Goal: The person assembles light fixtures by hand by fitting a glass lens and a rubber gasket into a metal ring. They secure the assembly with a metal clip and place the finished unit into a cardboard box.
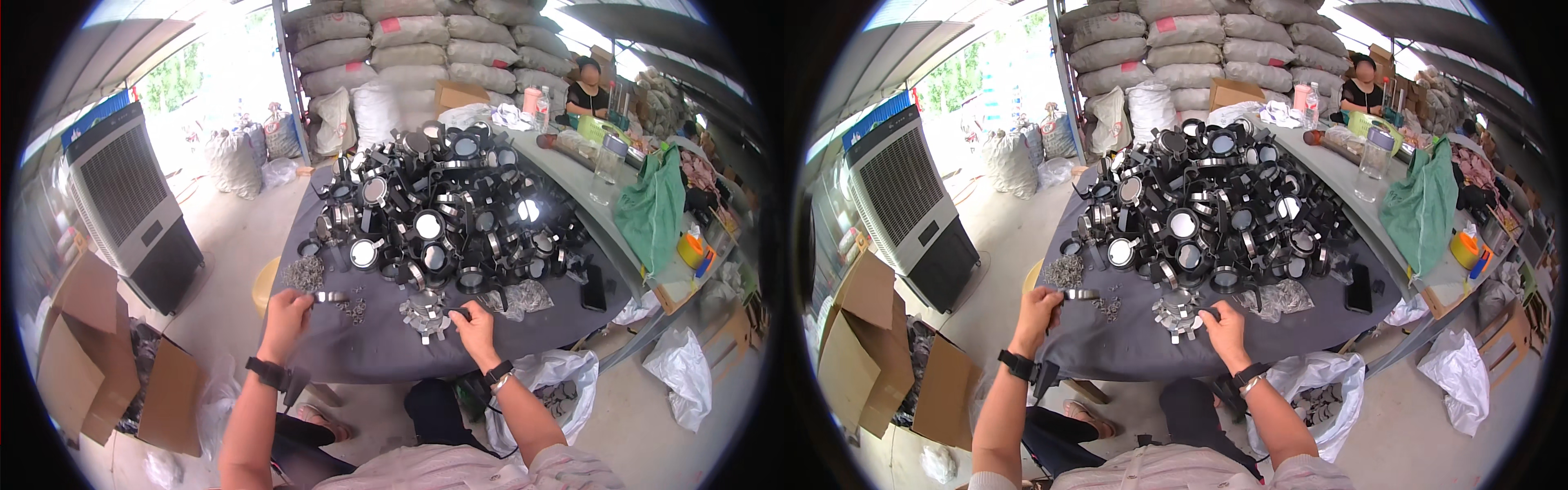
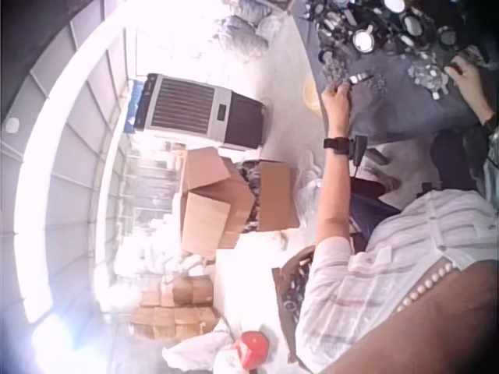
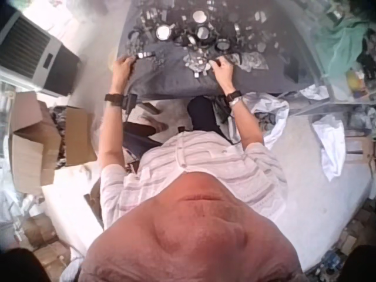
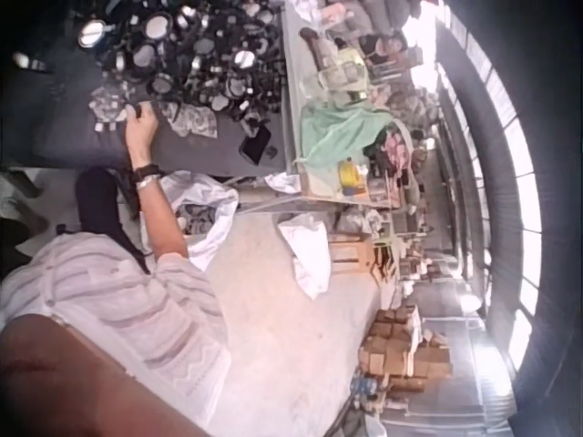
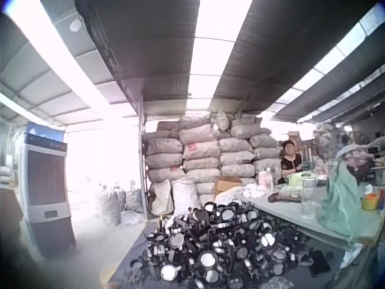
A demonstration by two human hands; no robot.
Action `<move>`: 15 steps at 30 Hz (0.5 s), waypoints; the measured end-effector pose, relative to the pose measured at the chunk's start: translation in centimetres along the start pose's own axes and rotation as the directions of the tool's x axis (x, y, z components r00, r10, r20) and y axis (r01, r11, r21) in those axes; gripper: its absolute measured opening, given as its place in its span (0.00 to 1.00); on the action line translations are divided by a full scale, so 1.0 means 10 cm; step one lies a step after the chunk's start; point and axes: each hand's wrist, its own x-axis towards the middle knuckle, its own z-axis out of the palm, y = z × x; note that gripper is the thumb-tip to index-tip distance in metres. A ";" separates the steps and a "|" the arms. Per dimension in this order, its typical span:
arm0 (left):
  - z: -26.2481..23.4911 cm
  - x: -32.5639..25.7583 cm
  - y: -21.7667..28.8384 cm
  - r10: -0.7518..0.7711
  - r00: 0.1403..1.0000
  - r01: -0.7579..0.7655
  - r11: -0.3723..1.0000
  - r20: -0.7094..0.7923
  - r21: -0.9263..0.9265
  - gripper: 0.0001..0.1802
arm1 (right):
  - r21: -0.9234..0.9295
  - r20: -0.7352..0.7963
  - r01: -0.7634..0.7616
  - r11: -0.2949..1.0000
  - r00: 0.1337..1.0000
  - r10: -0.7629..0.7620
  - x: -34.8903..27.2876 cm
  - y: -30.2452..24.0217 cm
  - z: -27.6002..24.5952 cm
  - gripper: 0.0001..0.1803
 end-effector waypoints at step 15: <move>2.15 1.57 1.45 0.139 0.950 -0.071 0.967 0.278 -0.243 0.19 | -0.224 0.024 0.231 0.947 0.973 -0.232 -0.06 -0.16 0.01 0.11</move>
